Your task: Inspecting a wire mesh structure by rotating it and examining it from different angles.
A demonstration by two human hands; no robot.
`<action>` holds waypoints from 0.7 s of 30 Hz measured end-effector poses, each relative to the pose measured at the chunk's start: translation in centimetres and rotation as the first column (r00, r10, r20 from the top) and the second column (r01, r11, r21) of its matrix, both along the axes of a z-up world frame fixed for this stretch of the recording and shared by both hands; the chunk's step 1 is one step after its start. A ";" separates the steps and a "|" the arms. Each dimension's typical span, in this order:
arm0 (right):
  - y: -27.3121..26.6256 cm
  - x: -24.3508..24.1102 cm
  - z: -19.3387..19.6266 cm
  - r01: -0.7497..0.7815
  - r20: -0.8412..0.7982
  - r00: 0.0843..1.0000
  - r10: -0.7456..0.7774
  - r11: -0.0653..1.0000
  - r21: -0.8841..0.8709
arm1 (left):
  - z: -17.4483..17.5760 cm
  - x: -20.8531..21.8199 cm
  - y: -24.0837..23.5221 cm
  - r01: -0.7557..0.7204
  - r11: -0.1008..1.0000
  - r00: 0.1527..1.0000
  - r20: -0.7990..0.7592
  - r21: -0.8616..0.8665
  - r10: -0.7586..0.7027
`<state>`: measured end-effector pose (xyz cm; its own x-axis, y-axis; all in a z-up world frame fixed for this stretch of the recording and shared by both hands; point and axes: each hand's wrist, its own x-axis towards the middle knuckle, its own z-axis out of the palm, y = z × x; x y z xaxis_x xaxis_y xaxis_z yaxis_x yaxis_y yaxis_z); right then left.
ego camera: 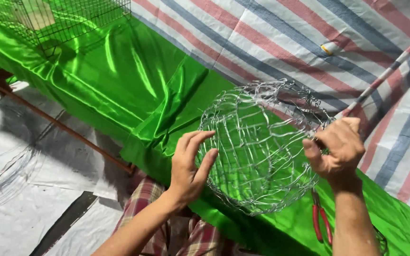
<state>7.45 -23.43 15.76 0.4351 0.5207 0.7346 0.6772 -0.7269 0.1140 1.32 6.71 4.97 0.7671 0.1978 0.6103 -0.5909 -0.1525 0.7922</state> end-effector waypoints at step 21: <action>5.0 -0.7 -1.7 0.232 -0.229 0.951 -0.206 0.968 0.093 | 0.2 5.5 -0.9 0.418 0.908 0.756 -0.541 -0.034 -0.369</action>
<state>6.77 -18.39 14.03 0.6833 0.3101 0.6610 0.4985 -0.8596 -0.1120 6.83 5.80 5.15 0.9699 -0.2259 0.0914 -0.1119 -0.0795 0.9905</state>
